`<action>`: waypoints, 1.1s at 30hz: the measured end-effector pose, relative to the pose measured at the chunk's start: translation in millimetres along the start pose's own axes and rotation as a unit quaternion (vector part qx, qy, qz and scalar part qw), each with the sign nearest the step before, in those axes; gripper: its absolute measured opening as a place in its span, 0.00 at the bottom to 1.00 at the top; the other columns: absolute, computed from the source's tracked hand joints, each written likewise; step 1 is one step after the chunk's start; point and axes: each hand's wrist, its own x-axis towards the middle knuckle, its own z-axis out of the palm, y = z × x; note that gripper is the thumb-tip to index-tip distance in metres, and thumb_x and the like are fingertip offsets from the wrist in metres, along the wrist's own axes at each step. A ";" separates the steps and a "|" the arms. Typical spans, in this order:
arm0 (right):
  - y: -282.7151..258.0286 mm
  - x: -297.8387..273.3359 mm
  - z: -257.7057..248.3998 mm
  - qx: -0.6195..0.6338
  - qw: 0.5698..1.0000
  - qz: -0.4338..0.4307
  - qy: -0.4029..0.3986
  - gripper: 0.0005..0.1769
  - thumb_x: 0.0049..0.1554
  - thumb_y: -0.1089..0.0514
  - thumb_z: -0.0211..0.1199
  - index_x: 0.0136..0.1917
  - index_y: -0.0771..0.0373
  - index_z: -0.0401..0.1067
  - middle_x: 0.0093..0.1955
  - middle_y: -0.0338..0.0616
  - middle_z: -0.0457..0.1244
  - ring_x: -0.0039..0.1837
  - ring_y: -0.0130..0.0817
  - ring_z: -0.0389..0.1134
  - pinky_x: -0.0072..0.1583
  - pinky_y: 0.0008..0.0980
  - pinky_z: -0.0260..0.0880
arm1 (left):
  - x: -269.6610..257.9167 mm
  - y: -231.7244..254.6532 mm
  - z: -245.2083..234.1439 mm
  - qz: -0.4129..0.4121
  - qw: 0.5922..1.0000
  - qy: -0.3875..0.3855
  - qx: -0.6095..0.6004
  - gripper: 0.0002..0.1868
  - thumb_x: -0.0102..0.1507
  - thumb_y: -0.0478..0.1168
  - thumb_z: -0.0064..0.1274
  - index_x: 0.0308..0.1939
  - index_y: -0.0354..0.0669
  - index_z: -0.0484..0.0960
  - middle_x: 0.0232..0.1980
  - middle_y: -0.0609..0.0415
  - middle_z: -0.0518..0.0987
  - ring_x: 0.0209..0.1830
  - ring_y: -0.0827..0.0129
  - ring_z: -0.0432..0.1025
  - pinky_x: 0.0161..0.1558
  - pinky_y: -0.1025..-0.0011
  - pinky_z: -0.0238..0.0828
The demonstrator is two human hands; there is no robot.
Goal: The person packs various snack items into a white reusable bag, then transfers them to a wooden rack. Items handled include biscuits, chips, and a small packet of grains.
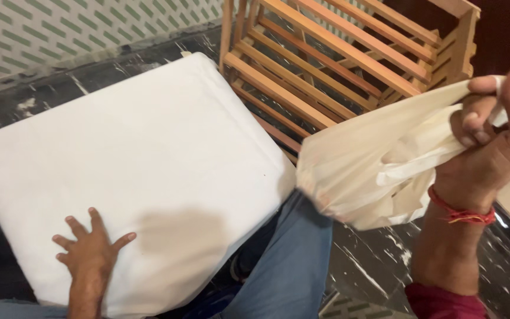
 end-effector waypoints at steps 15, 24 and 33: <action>24.9 -18.6 213.3 0.165 0.962 0.111 -0.188 0.20 0.70 0.51 0.62 0.50 0.74 0.76 0.42 0.52 0.71 0.29 0.19 0.56 0.33 0.21 0.53 | -1.9 -2.6 3.4 0.005 1.000 0.008 -0.003 0.67 0.47 0.74 0.63 0.81 0.55 0.47 0.82 0.30 0.39 0.76 0.17 0.36 0.64 0.24 0.50; 53.1 -60.3 273.8 0.174 0.902 0.206 -0.338 0.25 0.68 0.49 0.57 0.58 0.76 0.75 0.49 0.56 0.74 0.37 0.25 0.70 0.42 0.25 0.74 | -3.7 -1.7 5.8 0.016 0.999 0.031 -0.002 0.67 0.47 0.74 0.64 0.81 0.54 0.49 0.82 0.29 0.41 0.75 0.16 0.38 0.62 0.23 0.53; 55.7 -57.8 271.5 0.145 0.805 0.264 -0.512 0.31 0.68 0.43 0.46 0.67 0.73 0.69 0.62 0.53 0.70 0.57 0.34 0.75 0.61 0.36 0.78 | -4.0 -1.5 3.1 0.017 0.999 0.025 -0.030 0.67 0.46 0.71 0.67 0.80 0.53 0.50 0.81 0.28 0.41 0.76 0.15 0.37 0.63 0.21 0.50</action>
